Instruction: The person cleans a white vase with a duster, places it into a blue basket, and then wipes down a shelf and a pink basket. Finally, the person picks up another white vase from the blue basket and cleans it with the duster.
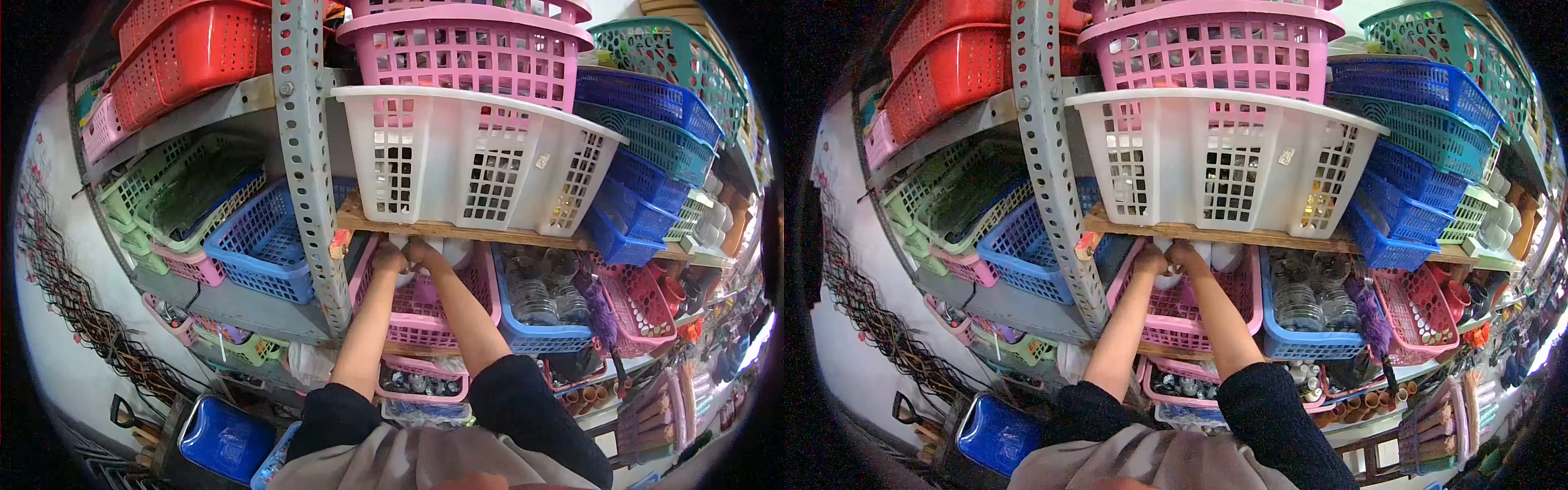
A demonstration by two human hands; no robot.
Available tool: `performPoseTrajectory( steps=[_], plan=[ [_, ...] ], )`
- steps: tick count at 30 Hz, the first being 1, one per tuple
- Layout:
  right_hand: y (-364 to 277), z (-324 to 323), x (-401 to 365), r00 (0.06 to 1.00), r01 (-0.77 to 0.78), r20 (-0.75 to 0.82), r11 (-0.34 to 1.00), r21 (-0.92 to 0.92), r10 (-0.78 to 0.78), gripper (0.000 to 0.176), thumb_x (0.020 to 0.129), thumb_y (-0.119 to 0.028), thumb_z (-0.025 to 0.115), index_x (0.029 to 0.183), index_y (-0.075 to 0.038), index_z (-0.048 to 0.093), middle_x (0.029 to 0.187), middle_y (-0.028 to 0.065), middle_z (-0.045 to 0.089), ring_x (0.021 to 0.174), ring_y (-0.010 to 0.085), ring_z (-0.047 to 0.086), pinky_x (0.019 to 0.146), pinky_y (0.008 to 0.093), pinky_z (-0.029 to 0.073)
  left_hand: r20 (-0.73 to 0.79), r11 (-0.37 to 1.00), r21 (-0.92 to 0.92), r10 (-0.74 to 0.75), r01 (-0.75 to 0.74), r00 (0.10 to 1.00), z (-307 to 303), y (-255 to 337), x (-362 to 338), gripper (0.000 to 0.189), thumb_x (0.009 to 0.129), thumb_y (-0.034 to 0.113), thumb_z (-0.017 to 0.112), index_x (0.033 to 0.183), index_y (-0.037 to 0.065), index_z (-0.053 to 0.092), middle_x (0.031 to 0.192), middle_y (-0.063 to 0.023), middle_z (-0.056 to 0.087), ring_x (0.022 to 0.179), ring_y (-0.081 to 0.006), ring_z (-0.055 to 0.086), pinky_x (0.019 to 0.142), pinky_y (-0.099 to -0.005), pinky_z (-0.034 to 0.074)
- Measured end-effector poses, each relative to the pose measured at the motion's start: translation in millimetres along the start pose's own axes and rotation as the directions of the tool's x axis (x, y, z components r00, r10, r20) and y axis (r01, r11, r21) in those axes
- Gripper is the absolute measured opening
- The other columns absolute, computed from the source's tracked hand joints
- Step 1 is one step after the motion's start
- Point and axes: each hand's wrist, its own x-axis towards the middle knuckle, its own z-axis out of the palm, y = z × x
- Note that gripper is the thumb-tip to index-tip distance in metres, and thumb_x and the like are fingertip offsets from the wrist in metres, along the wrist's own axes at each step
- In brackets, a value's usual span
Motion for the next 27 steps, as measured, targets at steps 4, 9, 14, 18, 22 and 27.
performPoseTrajectory(
  steps=[4, 9, 14, 18, 22, 27],
  plan=[
    [8.0, 2.2, 5.1, 0.993, -0.113, 0.03, 0.993, 0.038, 0.112, 0.104, 0.068, -0.005, 0.069, 0.149, -0.009, 0.005, 0.148, 0.0225, 0.026, 0.101, 0.0312, 0.062, 0.059, 0.0382, 0.056, 0.043, 0.977, 0.155, 0.144, -0.149, 0.989, 1.9, -4.1, -8.7, 0.06, 0.078, 0.027, 0.067, 0.127, -0.003, 0.051, 0.131, -0.0217, 0.051, 0.118, -0.0307, 0.054, 0.098, -0.0387, 0.043],
    [6.6, -1.2, -0.3, 0.976, -0.196, 0.125, 0.971, 0.14, 0.179, 0.111, 0.067, -0.002, 0.07, 0.149, -0.011, -0.005, 0.148, 0.0209, 0.027, 0.11, 0.0305, 0.056, 0.071, 0.0413, 0.056, -0.005, 0.98, 0.16, 0.117, -0.114, 0.993, 3.2, -7.2, -2.2, 0.056, 0.079, 0.024, 0.064, 0.128, -0.002, 0.051, 0.13, -0.0222, 0.051, 0.117, -0.0314, 0.054, 0.098, -0.0391, 0.044],
    [64.3, 11.6, 45.8, 0.948, 0.319, 0.13, 0.864, -0.39, -0.292, 0.073, 0.077, -0.014, 0.064, 0.14, -0.001, 0.029, 0.119, 0.0216, 0.057, 0.112, 0.0394, 0.053, 0.086, 0.0537, 0.047, -0.083, 0.984, 0.165, 0.085, -0.071, 0.993, -5.8, -6.4, -7.7, 0.053, 0.081, 0.021, 0.061, 0.128, -0.001, 0.051, 0.13, -0.0227, 0.051, 0.116, -0.0321, 0.055, 0.097, -0.0394, 0.044],
    [-19.7, -30.1, -65.7, 0.985, 0.174, 0.08, 0.875, -0.451, -0.155, 0.061, 0.077, -0.02, 0.06, 0.134, -0.003, 0.042, 0.124, 0.0255, 0.054, 0.115, 0.0399, 0.052, 0.096, 0.0435, 0.043, -0.079, 0.999, 0.017, 0.034, -0.032, 0.996, -32.9, 8.2, -63.5, 0.043, 0.081, 0.015, 0.058, 0.122, 0.002, 0.056, 0.124, -0.0226, 0.055, 0.113, -0.0345, 0.056, 0.093, -0.0408, 0.046],
    [-19.8, -43.5, -155.4, 0.932, 0.197, -0.224, 0.917, -0.345, -0.285, 0.059, 0.078, -0.015, 0.062, 0.132, -0.003, 0.041, 0.113, 0.0275, 0.057, 0.108, 0.0407, 0.055, 0.088, 0.0431, 0.047, -0.46, 0.91, -0.132, 0.296, -0.394, 0.837, -3.7, 11.2, -142.7, 0.023, 0.088, 0.021, 0.054, 0.104, 0.004, 0.059, 0.099, -0.0184, 0.064, 0.092, -0.0386, 0.06, 0.078, -0.0467, 0.049],
    [-6.8, -62.8, -309.5, 0.822, 0.431, -0.38, 0.899, -0.072, -0.424, 0.028, 0.086, -0.011, 0.061, 0.11, 0.001, 0.058, 0.105, 0.016, 0.061, 0.091, 0.0251, 0.063, 0.077, 0.0343, 0.051, -0.6, 0.541, -0.433, 0.425, -0.721, 0.678, 9.7, 57.8, -252.8, 0.018, 0.087, 0.009, 0.057, 0.103, 0.003, 0.058, 0.095, -0.0159, 0.063, 0.088, -0.0352, 0.061, 0.077, -0.0393, 0.048]
  ],
)
